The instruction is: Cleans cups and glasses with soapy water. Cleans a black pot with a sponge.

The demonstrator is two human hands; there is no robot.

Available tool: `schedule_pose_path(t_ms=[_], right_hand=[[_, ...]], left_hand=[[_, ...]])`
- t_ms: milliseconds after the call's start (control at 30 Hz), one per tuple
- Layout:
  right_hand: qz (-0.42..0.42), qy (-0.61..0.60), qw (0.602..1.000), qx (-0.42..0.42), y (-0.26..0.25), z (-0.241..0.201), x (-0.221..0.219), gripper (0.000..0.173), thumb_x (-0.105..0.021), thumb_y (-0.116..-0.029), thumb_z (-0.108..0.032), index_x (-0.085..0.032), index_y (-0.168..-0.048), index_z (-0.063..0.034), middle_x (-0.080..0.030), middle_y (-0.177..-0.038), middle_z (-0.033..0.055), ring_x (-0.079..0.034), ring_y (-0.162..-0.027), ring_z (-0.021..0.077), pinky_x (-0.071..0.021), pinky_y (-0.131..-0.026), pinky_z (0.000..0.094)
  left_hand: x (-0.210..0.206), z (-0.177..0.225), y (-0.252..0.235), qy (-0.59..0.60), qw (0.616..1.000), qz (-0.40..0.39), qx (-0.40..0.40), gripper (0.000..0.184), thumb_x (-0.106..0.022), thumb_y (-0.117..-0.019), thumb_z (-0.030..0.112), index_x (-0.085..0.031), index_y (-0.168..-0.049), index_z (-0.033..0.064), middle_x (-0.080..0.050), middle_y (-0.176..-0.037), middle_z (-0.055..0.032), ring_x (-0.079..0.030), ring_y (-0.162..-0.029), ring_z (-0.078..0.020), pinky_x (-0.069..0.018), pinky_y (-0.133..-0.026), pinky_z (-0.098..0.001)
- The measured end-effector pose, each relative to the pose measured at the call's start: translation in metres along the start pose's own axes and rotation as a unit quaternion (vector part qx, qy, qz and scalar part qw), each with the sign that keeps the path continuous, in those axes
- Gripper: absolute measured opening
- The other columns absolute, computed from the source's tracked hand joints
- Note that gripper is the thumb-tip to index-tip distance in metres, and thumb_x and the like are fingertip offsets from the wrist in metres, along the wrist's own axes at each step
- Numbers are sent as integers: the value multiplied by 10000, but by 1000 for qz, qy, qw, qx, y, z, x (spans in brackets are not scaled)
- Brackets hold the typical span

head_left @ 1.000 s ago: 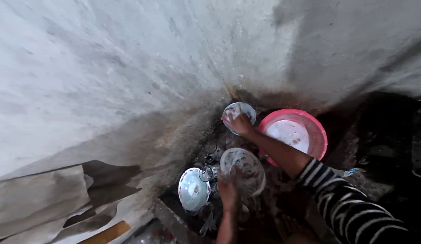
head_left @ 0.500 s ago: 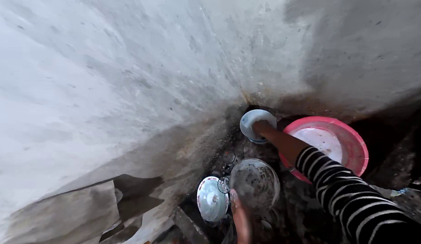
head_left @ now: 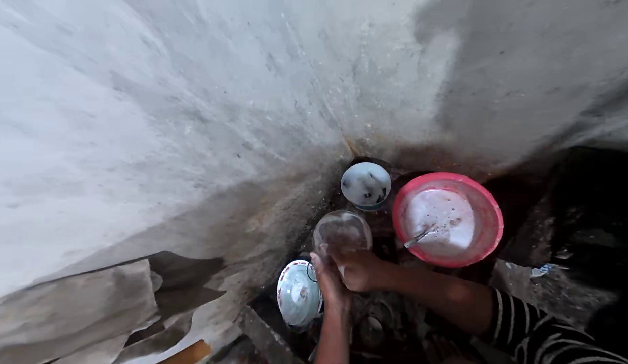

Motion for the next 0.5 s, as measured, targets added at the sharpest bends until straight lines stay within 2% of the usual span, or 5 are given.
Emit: schedule_pose_path(t_ms=[100, 167, 300, 400, 500], right_hand=[[-57, 63, 992, 90, 25, 0, 3, 429, -529, -1046, -188, -556, -1464, -99, -489, -1565, 131, -430, -1467, 356, -407, -1149, 601], [42, 131, 986, 96, 35, 9, 17, 303, -537, -1046, -225, -704, -1292, -166, -544, -1524, 93, -437, -1451, 370, -399, -1147, 602], [224, 201, 952, 57, 16, 14, 34, 328, -529, -1029, -165, -651, -1332, -197, -561, -1459, 175, -556, -1300, 437, -529, -992, 588], [117, 105, 987, 18, 25, -2, 17, 440, -517, -1055, -238, -510, -1491, -291, -474, -1527, 191, -526, -1337, 437, -542, -956, 619], [16, 137, 990, 6, 46, 5, 28, 499, -672, -961, -194, -572, -1449, -210, -470, -1531, 229, -511, -1320, 506, -470, -977, 714]], left_hand=[[12, 1, 6, -46, 994, 97, -1, 683, -186, -1082, 599, -570, -1328, 91, -706, -1060, -111, -703, -917, -201, -604, -773, -448], [23, 2, 15, -173, 972, 151, -55, 600, -244, -1127, 451, -538, -1396, 2, -666, -1213, -179, -669, -1078, -220, -558, -943, -440], [0, -7, 43, -294, 943, 135, -72, 551, -259, -1139, 346, -496, -1428, -59, -617, -1275, -274, -621, -1152, -320, -497, -1009, -500], [-19, -5, 46, -204, 970, 118, -54, 574, -245, -1132, 415, -555, -1380, 0, -668, -1190, -187, -666, -1073, -233, -546, -961, -445], [-11, 3, 41, -246, 960, 122, -47, 553, -248, -1136, 400, -541, -1370, -6, -650, -1067, -178, -652, -922, -225, -560, -808, -423]])
Point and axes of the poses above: each hand's wrist, its own y-axis away from the middle knuckle, its own x-axis out of the back of the hand, z = x × y, the point moved 4 cm from there along -y, towards the middle knuckle
